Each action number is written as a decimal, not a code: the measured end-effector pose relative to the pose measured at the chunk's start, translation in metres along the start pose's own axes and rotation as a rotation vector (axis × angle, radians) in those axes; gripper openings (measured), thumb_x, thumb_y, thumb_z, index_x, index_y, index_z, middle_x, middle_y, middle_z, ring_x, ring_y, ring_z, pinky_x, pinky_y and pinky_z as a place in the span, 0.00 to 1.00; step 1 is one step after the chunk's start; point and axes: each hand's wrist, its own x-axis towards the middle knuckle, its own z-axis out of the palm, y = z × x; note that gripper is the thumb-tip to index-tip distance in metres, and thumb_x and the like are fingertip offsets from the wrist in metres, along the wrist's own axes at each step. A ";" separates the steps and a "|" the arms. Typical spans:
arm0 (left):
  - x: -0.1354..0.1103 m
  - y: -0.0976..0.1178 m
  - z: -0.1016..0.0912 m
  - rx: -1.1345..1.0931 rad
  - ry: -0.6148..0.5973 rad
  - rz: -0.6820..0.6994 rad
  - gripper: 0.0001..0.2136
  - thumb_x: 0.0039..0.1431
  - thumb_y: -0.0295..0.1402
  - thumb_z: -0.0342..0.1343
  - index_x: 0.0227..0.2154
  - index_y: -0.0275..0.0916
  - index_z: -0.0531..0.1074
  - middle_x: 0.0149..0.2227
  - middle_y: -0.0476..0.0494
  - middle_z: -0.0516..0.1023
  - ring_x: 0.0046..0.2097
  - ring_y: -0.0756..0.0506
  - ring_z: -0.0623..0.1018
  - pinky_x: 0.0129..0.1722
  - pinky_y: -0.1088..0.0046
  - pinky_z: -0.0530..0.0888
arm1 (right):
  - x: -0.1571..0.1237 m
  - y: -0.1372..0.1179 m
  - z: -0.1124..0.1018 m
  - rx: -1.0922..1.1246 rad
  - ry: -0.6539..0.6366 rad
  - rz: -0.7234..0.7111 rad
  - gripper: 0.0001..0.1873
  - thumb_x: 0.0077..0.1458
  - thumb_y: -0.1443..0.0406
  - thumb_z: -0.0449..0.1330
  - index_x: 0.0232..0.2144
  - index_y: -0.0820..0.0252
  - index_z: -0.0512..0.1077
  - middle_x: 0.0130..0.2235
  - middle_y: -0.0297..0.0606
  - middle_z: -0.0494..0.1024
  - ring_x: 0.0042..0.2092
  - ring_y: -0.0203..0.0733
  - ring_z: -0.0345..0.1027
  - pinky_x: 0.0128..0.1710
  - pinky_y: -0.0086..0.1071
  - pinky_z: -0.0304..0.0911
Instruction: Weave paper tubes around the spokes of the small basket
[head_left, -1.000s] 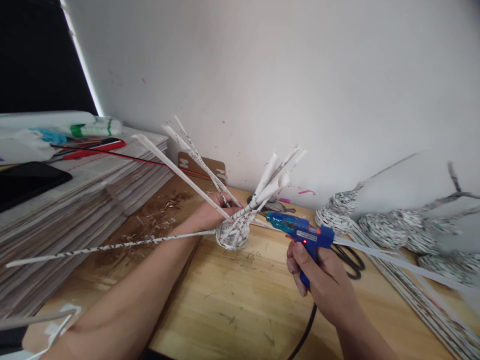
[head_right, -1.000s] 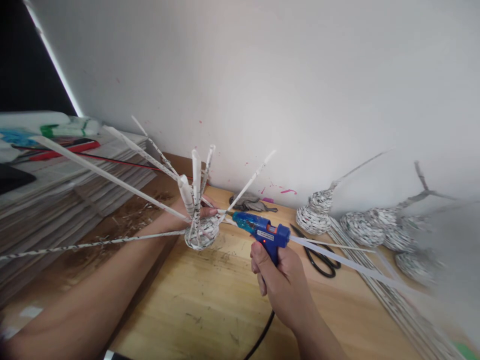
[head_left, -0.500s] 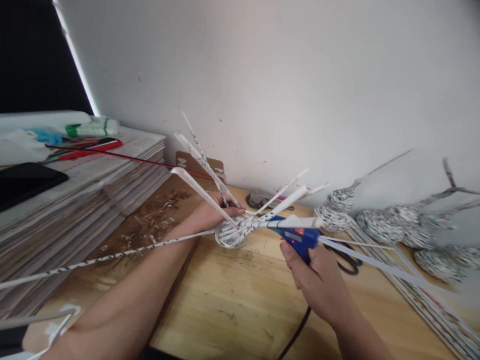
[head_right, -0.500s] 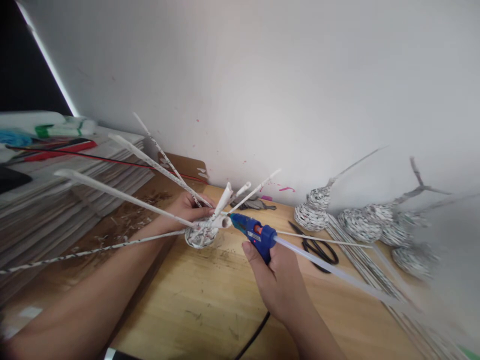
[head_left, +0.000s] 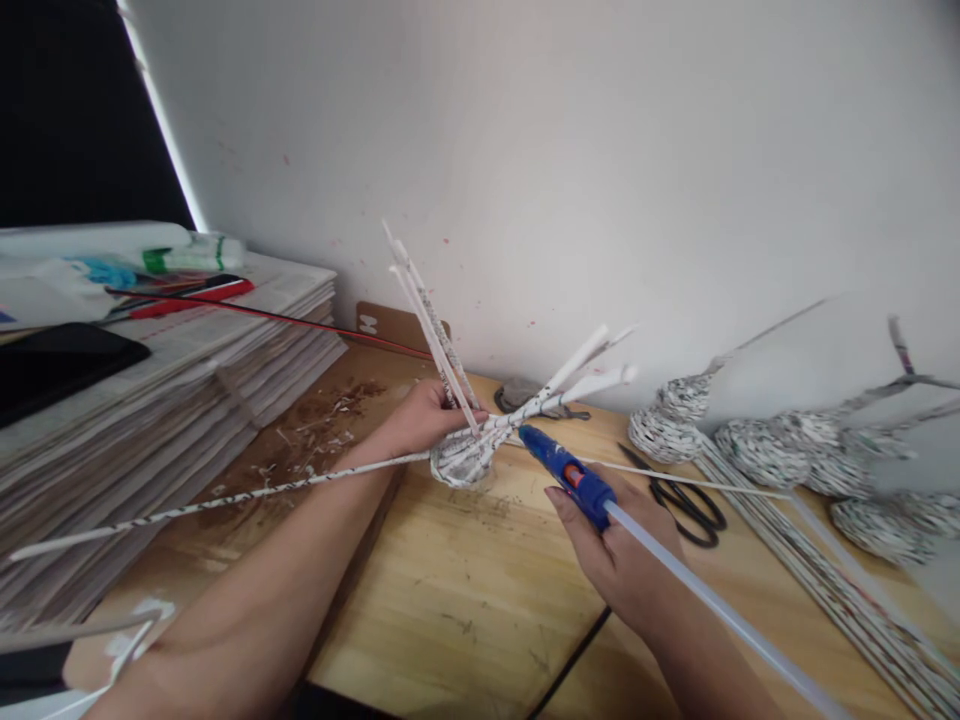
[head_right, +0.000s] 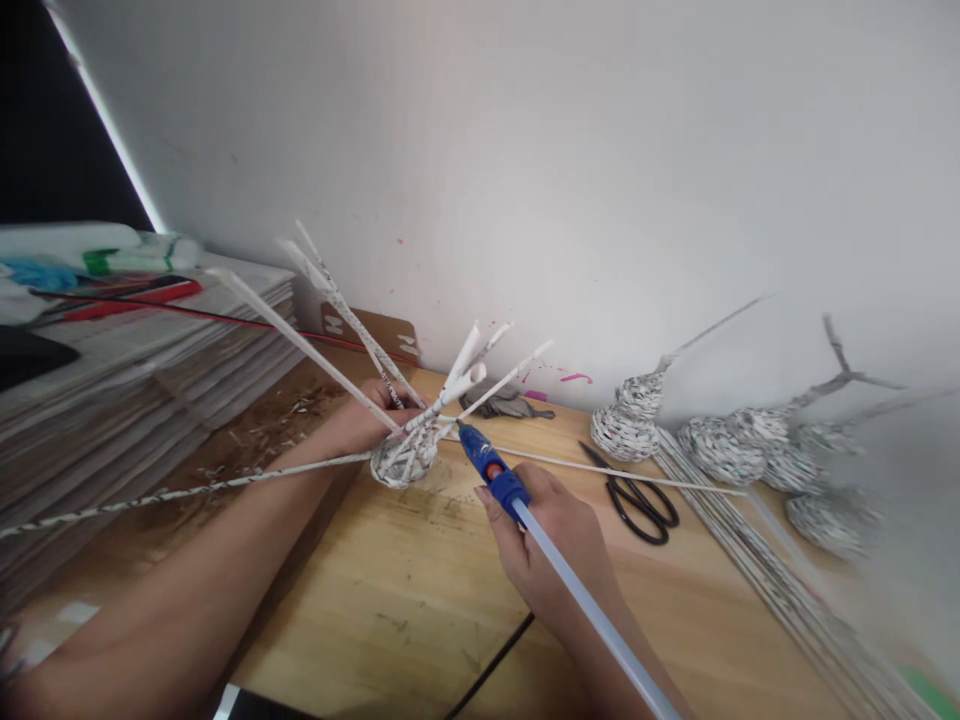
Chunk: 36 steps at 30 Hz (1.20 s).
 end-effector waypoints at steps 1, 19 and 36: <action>0.000 0.001 -0.001 -0.023 0.014 -0.023 0.08 0.44 0.35 0.68 0.25 0.36 0.80 0.23 0.47 0.79 0.24 0.49 0.73 0.26 0.75 0.68 | 0.000 0.001 0.001 -0.010 0.011 -0.003 0.12 0.64 0.55 0.55 0.35 0.56 0.70 0.30 0.37 0.78 0.32 0.44 0.74 0.29 0.31 0.60; -0.011 0.036 -0.030 -0.623 0.157 0.157 0.15 0.36 0.33 0.75 0.26 0.33 0.77 0.23 0.48 0.79 0.21 0.52 0.73 0.20 0.77 0.66 | 0.019 -0.015 0.050 1.070 -0.250 0.864 0.37 0.52 0.33 0.52 0.34 0.61 0.74 0.25 0.33 0.71 0.19 0.30 0.60 0.13 0.23 0.47; -0.018 0.045 -0.027 -0.550 0.132 0.142 0.14 0.40 0.32 0.73 0.28 0.35 0.74 0.24 0.50 0.78 0.25 0.51 0.72 0.27 0.73 0.68 | 0.103 -0.097 0.138 1.411 -0.709 0.890 0.08 0.60 0.65 0.63 0.32 0.61 0.68 0.21 0.29 0.74 0.17 0.32 0.66 0.14 0.22 0.61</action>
